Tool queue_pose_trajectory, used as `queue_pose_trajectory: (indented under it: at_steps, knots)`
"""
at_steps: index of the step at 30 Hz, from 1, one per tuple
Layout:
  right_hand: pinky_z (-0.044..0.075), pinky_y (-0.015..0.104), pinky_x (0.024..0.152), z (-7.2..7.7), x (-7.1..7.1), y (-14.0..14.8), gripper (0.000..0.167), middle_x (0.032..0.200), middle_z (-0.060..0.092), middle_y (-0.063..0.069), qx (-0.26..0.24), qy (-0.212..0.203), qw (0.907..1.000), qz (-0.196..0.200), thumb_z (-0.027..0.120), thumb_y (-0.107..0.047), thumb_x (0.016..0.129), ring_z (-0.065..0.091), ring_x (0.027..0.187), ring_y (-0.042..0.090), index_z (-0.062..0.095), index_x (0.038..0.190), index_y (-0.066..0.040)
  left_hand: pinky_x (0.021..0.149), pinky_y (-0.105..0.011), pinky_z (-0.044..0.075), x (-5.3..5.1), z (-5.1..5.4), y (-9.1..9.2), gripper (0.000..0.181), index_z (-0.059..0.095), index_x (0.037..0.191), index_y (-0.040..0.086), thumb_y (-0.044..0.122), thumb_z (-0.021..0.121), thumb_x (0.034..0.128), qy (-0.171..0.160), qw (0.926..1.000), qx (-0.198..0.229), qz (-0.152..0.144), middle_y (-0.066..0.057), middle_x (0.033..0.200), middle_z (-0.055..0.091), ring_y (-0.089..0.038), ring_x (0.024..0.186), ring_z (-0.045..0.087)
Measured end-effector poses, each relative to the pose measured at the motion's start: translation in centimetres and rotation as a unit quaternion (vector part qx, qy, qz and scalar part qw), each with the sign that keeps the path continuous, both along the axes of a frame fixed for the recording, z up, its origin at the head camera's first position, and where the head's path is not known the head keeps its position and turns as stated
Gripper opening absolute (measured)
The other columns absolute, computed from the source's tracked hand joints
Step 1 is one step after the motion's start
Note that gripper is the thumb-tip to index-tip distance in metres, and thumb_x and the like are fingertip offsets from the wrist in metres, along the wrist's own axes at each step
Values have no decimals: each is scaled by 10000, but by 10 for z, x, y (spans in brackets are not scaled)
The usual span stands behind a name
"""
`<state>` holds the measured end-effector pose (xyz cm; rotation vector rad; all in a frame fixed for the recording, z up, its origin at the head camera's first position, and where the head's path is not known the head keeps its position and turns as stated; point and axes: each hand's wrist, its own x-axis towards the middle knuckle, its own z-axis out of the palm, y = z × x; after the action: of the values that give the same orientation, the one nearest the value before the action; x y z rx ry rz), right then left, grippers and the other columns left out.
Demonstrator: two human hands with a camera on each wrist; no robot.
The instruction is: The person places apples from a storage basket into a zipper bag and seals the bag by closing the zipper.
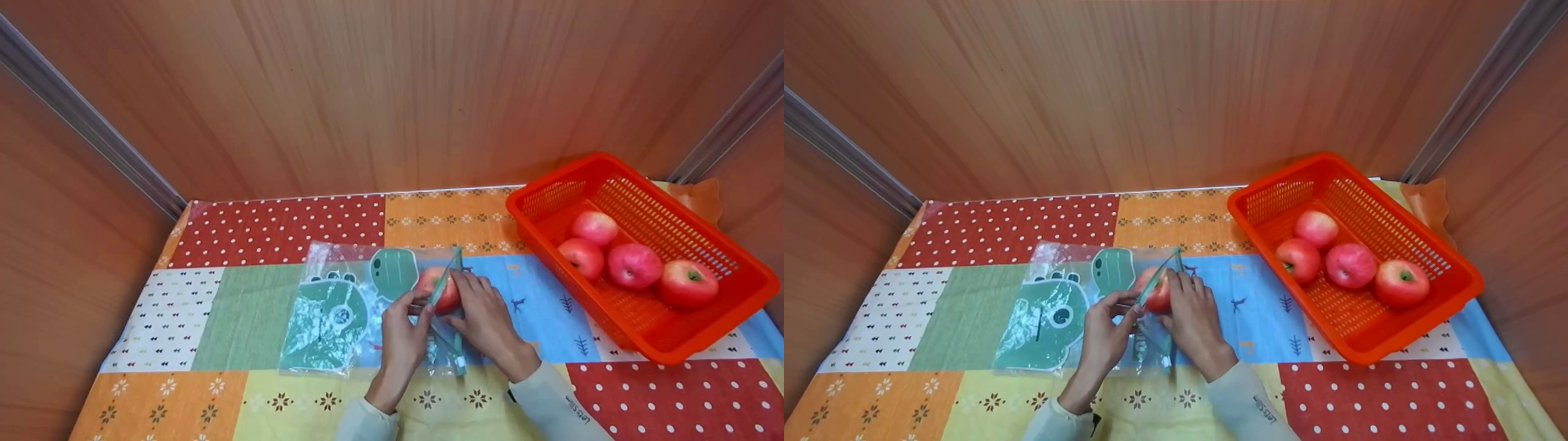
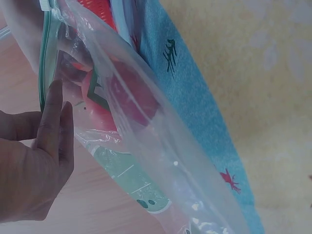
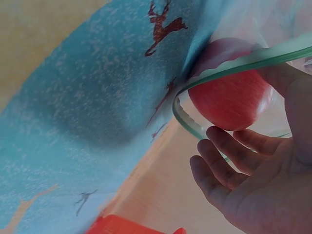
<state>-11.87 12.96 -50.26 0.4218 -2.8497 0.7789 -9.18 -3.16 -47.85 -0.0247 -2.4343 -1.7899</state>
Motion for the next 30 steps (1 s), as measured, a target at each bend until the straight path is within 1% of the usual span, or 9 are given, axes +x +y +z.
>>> queue_pose_trajectory:
  at_steps: [6, 9, 12, 20, 24, 26, 30]
  knots:
    - [503, 559, 1050, 3, 1, 6, 872, 1469, 582, 192, -37, -72, 9999, -70, 952, -202, 792, 554, 1273, 390, 502, 1510, 1, 672, -241, 589, -1, 0, 1, 217, 758, 1146, 15, -70, 696, 956, -24, 10000, 42, -38, -94, 1020, 765, -185, 842, 700]
    - [508, 561, 1032, 6, 2, 12, 851, 1449, 593, 187, 14, -15, 10000, -74, 950, -222, 794, 560, 1259, 391, 521, 1496, -3, 653, -243, 588, -1, 0, 1, 214, 758, 1139, 12, -76, 693, 955, 4, 10000, 51, -35, -95, 1015, 764, -186, 837, 700]
    - [507, 572, 1019, 11, 4, 19, 843, 1434, 596, 195, 129, -11, 9998, -132, 949, -237, 791, 556, 1258, 401, 538, 1488, -2, 674, -249, 590, -1, -1, 1, 207, 758, 1128, 8, -78, 703, 948, 27, 10000, 11, 0, -94, 1006, 765, -190, 836, 703]
    - [500, 591, 1041, 33, 13, 38, 848, 1461, 568, 215, 491, -150, 9979, -386, 936, -272, 808, 520, 1313, 409, 534, 1505, -5, 762, -277, 602, -1, -2, 2, 197, 756, 1130, 16, -55, 716, 950, -81, 9999, -144, 48, -77, 1012, 762, -181, 860, 695]
    - [487, 616, 1063, 45, 17, 50, 834, 1474, 556, 229, 624, -202, 9965, -526, 919, -274, 831, 510, 1337, 427, 525, 1511, 5, 777, -269, 597, -1, -1, 2, 200, 755, 1138, 26, -48, 707, 959, -230, 9996, -170, 46, -70, 1026, 757, -173, 877, 686]
    - [480, 626, 1073, 51, 20, 56, 835, 1477, 552, 237, 716, -182, 9956, -583, 918, -269, 831, 507, 1341, 435, 521, 1512, 8, 771, -259, 595, -1, -1, 2, 202, 754, 1144, 31, -44, 705, 963, -305, 9994, -157, 49, -67, 1032, 754, -173, 883, 682]
    - [486, 625, 1065, 62, 25, 69, 821, 1471, 548, 255, 934, 9, 9936, -634, 916, -264, 831, 505, 1331, 443, 528, 1497, 20, 750, -252, 594, -1, -1, 3, 203, 754, 1140, 29, -51, 702, 961, -326, 9994, -137, 55, -71, 1027, 751, -178, 881, 681]
